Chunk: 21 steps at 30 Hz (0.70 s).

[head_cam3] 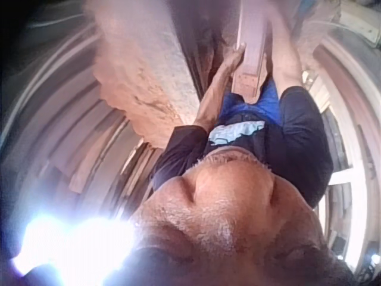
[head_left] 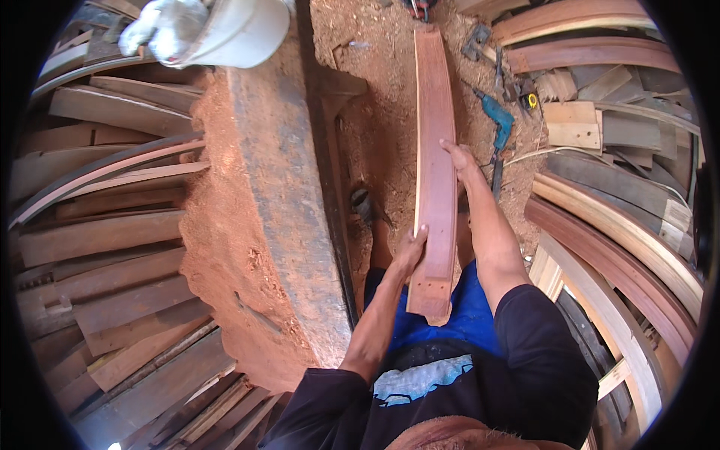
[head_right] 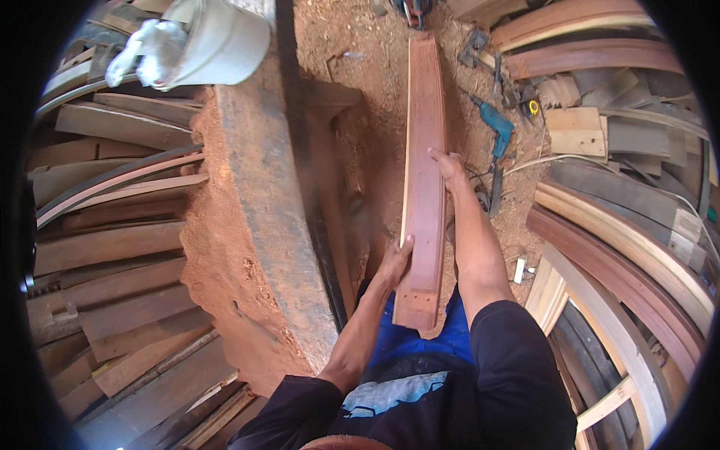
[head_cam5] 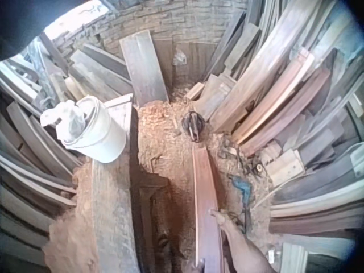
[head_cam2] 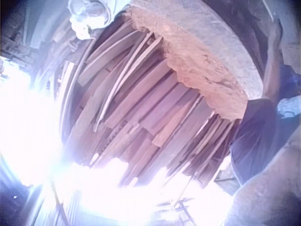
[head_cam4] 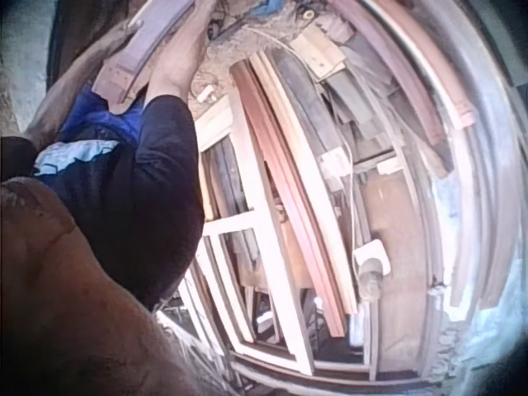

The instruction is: The person uses a corded drill to make holes in a small wooden plank placed on the floor. The person repeatedly drills, lifts the plank to inspect the holes, and repositions it for additional drilling.

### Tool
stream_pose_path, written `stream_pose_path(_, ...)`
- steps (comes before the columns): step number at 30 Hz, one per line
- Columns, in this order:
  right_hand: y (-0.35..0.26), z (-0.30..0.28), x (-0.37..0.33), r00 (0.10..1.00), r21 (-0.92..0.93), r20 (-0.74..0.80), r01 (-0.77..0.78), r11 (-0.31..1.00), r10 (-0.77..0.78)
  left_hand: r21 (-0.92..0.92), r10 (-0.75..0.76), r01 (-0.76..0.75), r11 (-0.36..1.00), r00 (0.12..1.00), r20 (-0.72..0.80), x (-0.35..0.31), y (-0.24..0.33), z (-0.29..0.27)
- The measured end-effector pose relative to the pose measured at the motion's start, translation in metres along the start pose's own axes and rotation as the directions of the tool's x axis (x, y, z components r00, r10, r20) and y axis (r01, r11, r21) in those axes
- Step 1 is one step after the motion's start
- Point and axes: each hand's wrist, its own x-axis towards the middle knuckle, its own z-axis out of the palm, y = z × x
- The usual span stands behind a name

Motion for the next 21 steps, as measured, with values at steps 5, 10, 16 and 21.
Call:
stream_pose_path(5,0.097,-0.009,0.022,0.999,0.101,0.040,-0.020,0.995,0.016,0.223,-0.094,0.128,0.966,0.983,-0.156,0.043,-0.077,0.006)
stream_pose_path(10,0.162,-0.003,0.020,0.992,0.210,-0.019,-0.122,0.970,0.128,0.276,-0.128,0.177,0.945,0.974,-0.185,0.072,-0.163,-0.012)
stream_pose_path(16,0.207,0.003,-0.011,0.958,-0.022,0.017,-0.288,0.958,0.288,0.410,-0.193,0.243,0.879,0.968,-0.160,0.066,-0.250,-0.041)
stream_pose_path(21,0.229,-0.011,-0.029,0.942,-0.788,0.018,-0.193,0.585,0.335,0.799,-0.737,0.566,0.205,0.627,-0.255,0.076,-0.260,-0.037)
